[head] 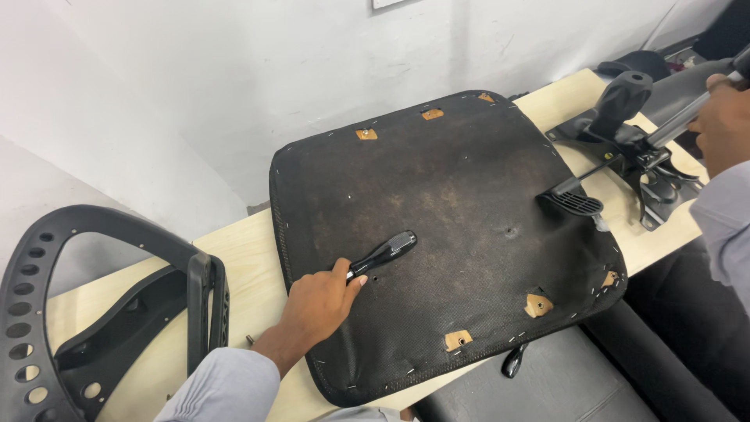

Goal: The person uses a screwdriver to remove screws from the underside of an office chair, detaching the central gas-lift column and then unscrews a corner bracket. The removed parts and screws are placed on the table.

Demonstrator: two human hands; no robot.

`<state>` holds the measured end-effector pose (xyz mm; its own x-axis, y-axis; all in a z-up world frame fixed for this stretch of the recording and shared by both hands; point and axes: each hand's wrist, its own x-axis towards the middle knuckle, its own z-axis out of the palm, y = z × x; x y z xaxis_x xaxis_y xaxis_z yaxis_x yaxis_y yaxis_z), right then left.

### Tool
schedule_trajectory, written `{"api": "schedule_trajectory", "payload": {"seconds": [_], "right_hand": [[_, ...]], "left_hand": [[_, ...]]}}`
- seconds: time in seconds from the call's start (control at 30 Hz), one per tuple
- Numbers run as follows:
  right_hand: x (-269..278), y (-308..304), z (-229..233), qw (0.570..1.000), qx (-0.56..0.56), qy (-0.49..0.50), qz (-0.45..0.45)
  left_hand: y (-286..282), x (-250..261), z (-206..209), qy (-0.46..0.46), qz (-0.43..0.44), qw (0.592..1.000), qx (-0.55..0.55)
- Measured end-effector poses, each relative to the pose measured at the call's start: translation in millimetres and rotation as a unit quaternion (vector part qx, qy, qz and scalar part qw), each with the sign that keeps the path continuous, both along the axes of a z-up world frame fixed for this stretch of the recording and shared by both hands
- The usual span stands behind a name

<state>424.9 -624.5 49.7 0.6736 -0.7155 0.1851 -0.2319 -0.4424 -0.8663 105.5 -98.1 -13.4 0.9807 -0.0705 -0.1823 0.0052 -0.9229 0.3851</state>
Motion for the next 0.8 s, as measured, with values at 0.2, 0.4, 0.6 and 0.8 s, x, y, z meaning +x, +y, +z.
{"api": "schedule_trajectory", "payload": {"seconds": [0.2,0.4,0.6,0.8], "right_hand": [[16,23,6,1.0,0.005,-0.002,0.027],[28,37,23,0.999,0.008,-0.01,0.045],[23,49,27,0.998,0.005,-0.01,0.062],[-11,74,7,0.993,-0.019,0.019,0.118]], "left_hand": [[-1,0,-3,-0.045,0.0,0.999,-0.008],[0,1,-6,-0.029,0.016,0.999,-0.016],[2,3,-10,-0.036,0.018,0.999,-0.036],[5,3,-11,-0.043,0.017,0.997,-0.059]]}}
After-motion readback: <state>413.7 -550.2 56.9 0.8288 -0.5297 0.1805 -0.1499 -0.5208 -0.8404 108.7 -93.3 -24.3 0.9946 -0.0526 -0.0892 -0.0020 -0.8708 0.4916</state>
